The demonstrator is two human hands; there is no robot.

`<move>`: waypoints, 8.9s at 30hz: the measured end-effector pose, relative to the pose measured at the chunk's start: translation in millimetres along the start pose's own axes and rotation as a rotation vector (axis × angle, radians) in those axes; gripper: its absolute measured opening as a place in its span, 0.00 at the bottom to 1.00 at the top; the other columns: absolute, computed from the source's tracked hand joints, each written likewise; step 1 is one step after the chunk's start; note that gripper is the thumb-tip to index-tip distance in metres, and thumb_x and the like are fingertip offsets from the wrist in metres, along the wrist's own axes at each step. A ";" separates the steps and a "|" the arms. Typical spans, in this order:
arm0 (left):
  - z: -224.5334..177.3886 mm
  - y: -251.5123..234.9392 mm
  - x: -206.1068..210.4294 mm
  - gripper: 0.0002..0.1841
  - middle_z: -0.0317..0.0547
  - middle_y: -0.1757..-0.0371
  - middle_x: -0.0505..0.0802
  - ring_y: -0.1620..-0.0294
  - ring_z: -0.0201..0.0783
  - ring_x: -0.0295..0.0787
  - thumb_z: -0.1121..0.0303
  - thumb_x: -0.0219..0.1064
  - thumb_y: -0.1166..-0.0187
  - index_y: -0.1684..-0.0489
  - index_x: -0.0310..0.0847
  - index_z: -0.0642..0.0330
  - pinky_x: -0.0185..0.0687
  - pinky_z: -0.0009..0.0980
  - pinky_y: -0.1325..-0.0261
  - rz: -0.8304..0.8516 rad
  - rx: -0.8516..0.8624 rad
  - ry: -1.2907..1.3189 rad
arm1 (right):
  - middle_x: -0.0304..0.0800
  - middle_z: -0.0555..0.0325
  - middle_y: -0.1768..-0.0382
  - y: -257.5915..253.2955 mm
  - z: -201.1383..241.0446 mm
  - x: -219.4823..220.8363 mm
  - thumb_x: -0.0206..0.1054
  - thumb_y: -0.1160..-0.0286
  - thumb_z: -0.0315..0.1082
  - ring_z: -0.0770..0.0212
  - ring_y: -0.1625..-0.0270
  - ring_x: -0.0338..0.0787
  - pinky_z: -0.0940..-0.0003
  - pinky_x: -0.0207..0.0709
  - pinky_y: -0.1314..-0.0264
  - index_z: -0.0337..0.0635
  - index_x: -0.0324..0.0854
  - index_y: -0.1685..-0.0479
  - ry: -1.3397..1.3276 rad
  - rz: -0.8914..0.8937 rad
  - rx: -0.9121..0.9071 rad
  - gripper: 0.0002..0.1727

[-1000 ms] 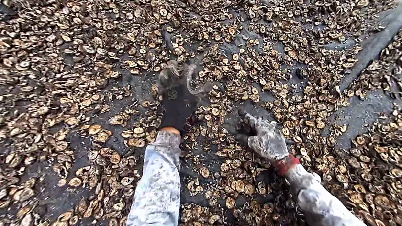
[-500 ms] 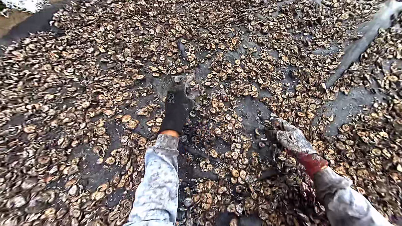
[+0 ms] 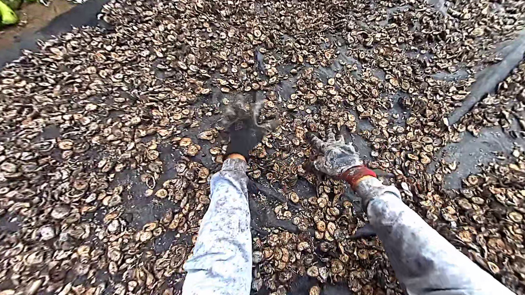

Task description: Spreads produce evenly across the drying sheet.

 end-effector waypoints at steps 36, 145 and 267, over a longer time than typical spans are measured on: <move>30.9 84.2 20.4 0.26 0.69 0.21 0.78 0.17 0.67 0.70 0.67 0.63 0.15 0.20 0.71 0.68 0.62 0.66 0.18 0.223 0.018 -0.013 | 0.85 0.43 0.28 154.1 -61.0 34.1 0.58 0.13 0.42 0.43 0.26 0.84 0.37 0.71 0.22 0.49 0.72 0.16 -0.212 0.110 0.212 0.27; 228.8 411.3 -89.3 0.28 0.59 0.27 0.85 0.27 0.54 0.82 0.73 0.75 0.25 0.23 0.76 0.59 0.74 0.55 0.23 -0.519 -0.557 0.536 | 0.87 0.40 0.33 115.8 247.8 123.7 0.59 0.12 0.36 0.42 0.38 0.89 0.38 0.79 0.35 0.52 0.72 0.16 -0.460 0.412 -0.458 0.25; 213.0 610.2 -29.2 0.30 0.67 0.36 0.90 0.34 0.63 0.88 0.61 0.76 0.26 0.26 0.79 0.66 0.78 0.61 0.28 -0.589 -0.950 0.251 | 0.87 0.44 0.33 195.6 323.6 185.8 0.67 0.17 0.44 0.43 0.36 0.88 0.37 0.78 0.36 0.58 0.72 0.17 -0.209 0.643 -0.561 0.28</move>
Point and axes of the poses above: each hand's wrist, its own y-axis away from the middle knuckle, its own x-axis out of the palm, z = x × y, the point moved 6 cm from there along -y, towards the middle knuckle
